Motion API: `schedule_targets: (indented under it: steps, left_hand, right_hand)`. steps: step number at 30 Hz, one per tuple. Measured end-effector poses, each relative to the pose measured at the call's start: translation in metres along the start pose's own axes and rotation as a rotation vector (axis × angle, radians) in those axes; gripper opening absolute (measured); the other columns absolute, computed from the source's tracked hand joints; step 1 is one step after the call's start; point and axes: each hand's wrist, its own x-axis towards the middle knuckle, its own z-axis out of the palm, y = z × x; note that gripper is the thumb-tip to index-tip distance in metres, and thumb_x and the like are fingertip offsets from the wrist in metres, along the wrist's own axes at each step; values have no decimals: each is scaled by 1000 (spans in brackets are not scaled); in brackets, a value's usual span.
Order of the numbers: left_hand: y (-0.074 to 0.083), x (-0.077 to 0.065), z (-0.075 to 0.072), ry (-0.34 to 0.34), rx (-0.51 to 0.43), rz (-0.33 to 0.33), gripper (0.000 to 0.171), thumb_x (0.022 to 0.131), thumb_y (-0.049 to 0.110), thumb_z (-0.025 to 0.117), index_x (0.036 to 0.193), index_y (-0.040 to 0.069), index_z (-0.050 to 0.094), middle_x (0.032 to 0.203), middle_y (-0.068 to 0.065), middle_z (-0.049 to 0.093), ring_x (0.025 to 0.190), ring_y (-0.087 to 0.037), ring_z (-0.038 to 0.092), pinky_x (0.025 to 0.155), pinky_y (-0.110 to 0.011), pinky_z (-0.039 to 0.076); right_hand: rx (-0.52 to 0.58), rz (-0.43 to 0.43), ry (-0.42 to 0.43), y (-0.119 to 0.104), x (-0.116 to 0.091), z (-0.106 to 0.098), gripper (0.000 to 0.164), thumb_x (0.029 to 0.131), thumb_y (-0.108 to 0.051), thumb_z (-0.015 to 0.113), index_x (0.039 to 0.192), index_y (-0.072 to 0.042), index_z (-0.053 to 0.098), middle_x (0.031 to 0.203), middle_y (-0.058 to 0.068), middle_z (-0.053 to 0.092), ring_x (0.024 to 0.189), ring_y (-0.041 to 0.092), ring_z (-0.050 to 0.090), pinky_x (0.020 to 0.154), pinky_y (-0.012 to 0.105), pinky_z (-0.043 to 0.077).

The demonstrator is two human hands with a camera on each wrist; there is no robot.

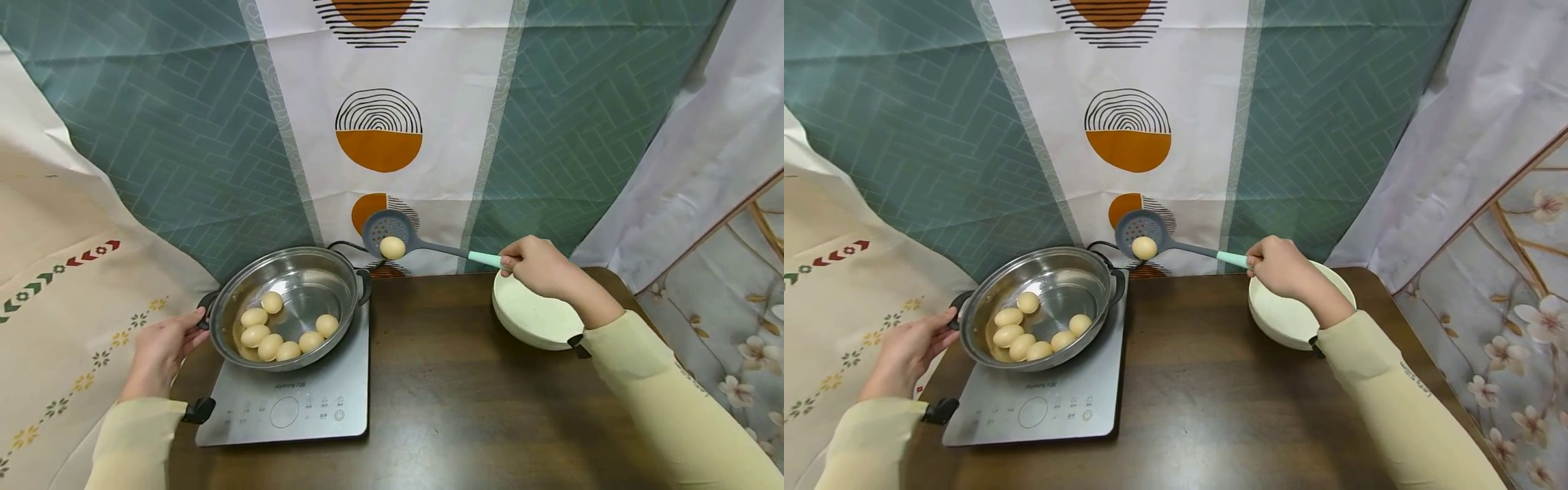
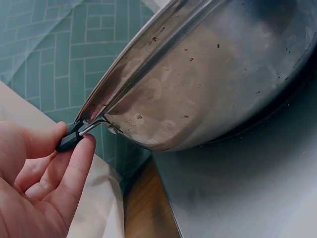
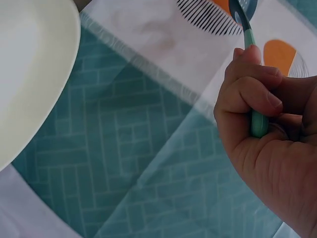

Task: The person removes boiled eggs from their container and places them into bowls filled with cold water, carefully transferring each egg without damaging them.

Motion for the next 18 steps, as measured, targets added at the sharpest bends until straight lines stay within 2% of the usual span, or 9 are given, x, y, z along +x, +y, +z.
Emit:
schedule_targets:
  steps: [7,14,18]
  left_hand:
    - [3,-3,4,-6,29,5,6,79,18,76,76,14,73,71,1,72,66,-13,71,66,-26,60]
    - [6,0,3,-17,45,34,8,78,20,77,77,14,73,70,1,71,64,-13,70,66,-26,61]
    - [3,2,-3,0,51,20,7,78,20,77,76,14,72,70,1,71,65,-14,71,67,-27,60]
  right_hand:
    - [9,26,19,24,-14,-12,26,98,-16,46,110,0,64,90,5,68,74,18,52,53,25,41]
    - [-36,24,61,47,-30,-24,31,100,-18,44,111,4,62,86,4,67,70,8,54,53,21,43]
    - [-46,41,59,59,-38,-30,33,101,-20,42,109,5,62,84,3,66,68,7,51,54,20,41]
